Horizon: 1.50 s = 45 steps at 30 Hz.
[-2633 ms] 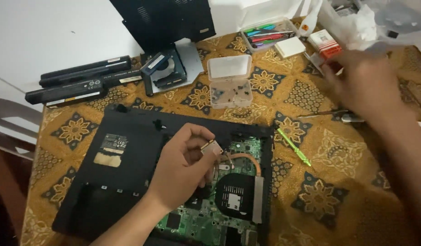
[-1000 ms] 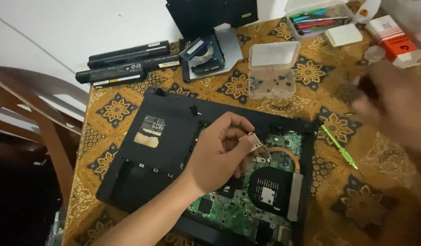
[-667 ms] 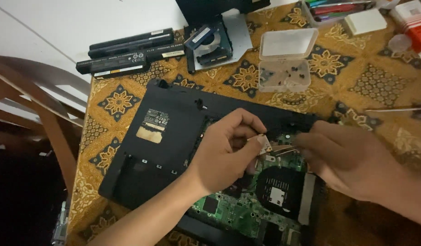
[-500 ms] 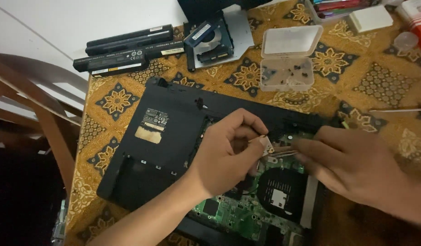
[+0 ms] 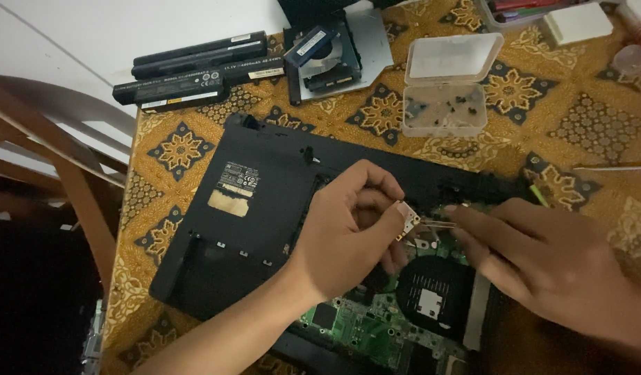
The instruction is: The person is disassembling a laptop, specifically removing a RAM module and disconnecting internal ribbon cables from the motherboard.
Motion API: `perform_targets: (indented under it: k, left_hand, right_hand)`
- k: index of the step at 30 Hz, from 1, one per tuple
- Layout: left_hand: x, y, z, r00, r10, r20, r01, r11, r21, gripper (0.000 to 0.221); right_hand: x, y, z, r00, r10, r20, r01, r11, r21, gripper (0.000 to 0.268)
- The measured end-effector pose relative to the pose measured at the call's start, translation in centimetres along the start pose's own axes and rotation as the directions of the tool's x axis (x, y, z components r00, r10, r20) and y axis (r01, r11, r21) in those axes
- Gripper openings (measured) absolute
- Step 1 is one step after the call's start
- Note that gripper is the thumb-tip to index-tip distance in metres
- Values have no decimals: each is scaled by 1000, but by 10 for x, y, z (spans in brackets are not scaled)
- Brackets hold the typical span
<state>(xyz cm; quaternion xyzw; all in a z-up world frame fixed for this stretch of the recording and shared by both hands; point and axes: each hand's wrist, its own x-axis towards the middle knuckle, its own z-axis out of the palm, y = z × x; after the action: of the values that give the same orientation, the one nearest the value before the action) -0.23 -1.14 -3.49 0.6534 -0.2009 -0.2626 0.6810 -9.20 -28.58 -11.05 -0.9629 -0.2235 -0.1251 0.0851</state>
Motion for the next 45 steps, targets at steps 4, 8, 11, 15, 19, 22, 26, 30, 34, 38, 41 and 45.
perform_targets:
  k: [4,8,11,15,19,22,26,30,34,38,41,45]
  left_hand:
    - [1,-1,-1,1000,-20,13,20,1000,8,16]
    - [2,1,0,999,-45,7,44,998,36,12]
    - [1,2,-1,999,-49,24,49,999,-7,12]
    - [1,-4,-2,999,12,39,-12,1000,10,13]
    - [1,-1,-1,1000,-9,27,9,1000,2,13]
    - [1,1,0,1000,-20,21,20,1000,-5,12]
    - [1,0,0,999,-9,33,9,1000,6,11]
    - [1,-1,-1,1000,-3,29,2,999,44,13]
    - [1,1,0,1000,-14,21,14,999,29,11]
    - [2,-1,0,999,-29,21,28,1000,9,13]
    - [2,2,0,1000,-18,18,17,999,35,11]
    - [3,3,2,1000,-15,-7,15,998,58,7]
  right_hand:
    - [7,-4,-5,1000,26,-3,-25,998,50,46]
    - [4,-3,-2,998,58,-22,-57,997,51,42]
    - [16,-9,-14,998,55,-17,-54,996,68,37]
    - [2,1,1,999,52,8,-52,999,6,40]
    - [-1,3,5,999,25,-48,-22,998,63,41]
    - [2,2,3,998,27,-52,-25,998,52,38]
    - [3,1,1,999,34,16,-34,999,-4,48]
    - [1,2,2,1000,-6,-11,5,997,-83,47]
    - [1,1,4,999,4,-45,-4,1000,-4,39]
    - [12,-5,-4,998,33,-55,-29,996,81,32]
    - [7,-1,1,997,79,10,-79,988,132,38]
    - [7,-3,-1,998,60,0,-60,998,24,44]
